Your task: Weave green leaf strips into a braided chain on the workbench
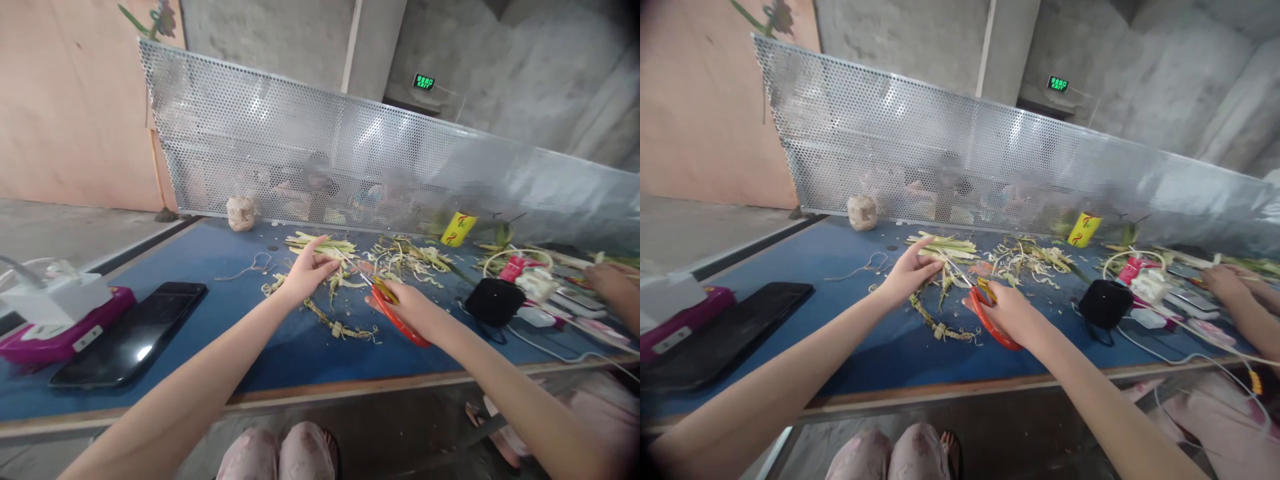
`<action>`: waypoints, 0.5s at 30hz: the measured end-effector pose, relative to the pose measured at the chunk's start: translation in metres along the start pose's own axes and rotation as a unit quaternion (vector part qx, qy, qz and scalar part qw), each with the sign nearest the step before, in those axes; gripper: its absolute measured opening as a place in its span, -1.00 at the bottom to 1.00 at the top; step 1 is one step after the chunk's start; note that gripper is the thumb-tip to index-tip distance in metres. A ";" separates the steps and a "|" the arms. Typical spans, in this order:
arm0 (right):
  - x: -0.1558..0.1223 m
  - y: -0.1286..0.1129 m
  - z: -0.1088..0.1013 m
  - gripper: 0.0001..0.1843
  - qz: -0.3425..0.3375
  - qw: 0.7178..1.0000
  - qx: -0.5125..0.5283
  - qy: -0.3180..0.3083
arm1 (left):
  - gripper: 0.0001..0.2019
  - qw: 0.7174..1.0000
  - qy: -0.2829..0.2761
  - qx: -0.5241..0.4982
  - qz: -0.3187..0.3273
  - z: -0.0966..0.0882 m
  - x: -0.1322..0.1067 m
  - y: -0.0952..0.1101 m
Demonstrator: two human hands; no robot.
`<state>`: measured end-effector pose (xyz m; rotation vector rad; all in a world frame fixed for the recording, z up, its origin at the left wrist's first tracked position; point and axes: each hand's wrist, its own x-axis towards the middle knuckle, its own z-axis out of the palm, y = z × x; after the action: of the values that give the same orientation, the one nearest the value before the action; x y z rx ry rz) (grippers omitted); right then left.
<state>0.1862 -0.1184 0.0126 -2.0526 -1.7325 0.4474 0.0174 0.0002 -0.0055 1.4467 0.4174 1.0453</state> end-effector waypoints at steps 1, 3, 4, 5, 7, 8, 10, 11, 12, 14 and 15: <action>0.000 0.003 -0.002 -0.58 0.000 1.000 -0.002 0.001 | -0.39 1.000 -0.005 0.001 -0.004 0.001 0.002 0.002; 0.000 0.010 -0.008 -0.60 -0.006 1.000 -0.004 0.005 | -0.37 1.000 -0.021 0.007 -0.016 0.005 0.009 0.005; 0.000 0.015 -0.010 -0.62 -0.009 1.000 -0.001 0.007 | -0.36 0.999 -0.029 0.010 -0.022 0.007 0.014 0.006; 0.001 0.021 -0.012 -0.64 -0.009 1.000 0.004 0.011 | -0.36 0.999 -0.038 0.013 -0.028 0.011 0.019 0.006; 0.004 0.033 -0.016 -0.65 0.001 1.000 0.014 0.024 | -0.35 0.998 -0.053 0.015 -0.038 0.021 0.030 0.006; 0.005 0.039 -0.018 -0.65 0.010 0.999 0.019 0.033 | -0.35 0.997 -0.059 0.014 -0.041 0.027 0.037 0.005; 0.007 0.051 -0.022 -0.65 0.029 0.998 0.030 0.050 | -0.33 0.997 -0.064 0.009 -0.048 0.042 0.050 0.001; 0.007 0.057 -0.024 -0.65 0.041 0.997 0.035 0.056 | -0.32 0.996 -0.066 0.006 -0.051 0.050 0.057 -0.001; 0.008 0.062 -0.027 -0.64 0.055 0.996 0.040 0.059 | -0.31 0.996 -0.070 0.004 -0.056 0.058 0.064 -0.004; 0.008 0.073 -0.034 -0.61 0.086 0.993 0.052 0.064 | -0.29 0.995 -0.080 0.000 -0.066 0.074 0.079 -0.011; 0.008 0.078 -0.038 -0.59 0.098 0.991 0.057 0.066 | -0.28 0.994 -0.086 0.000 -0.071 0.081 0.087 -0.016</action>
<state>0.2731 -0.1254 0.0059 -2.1284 -1.4042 0.4480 0.1320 0.0226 0.0226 1.4712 0.3893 0.7988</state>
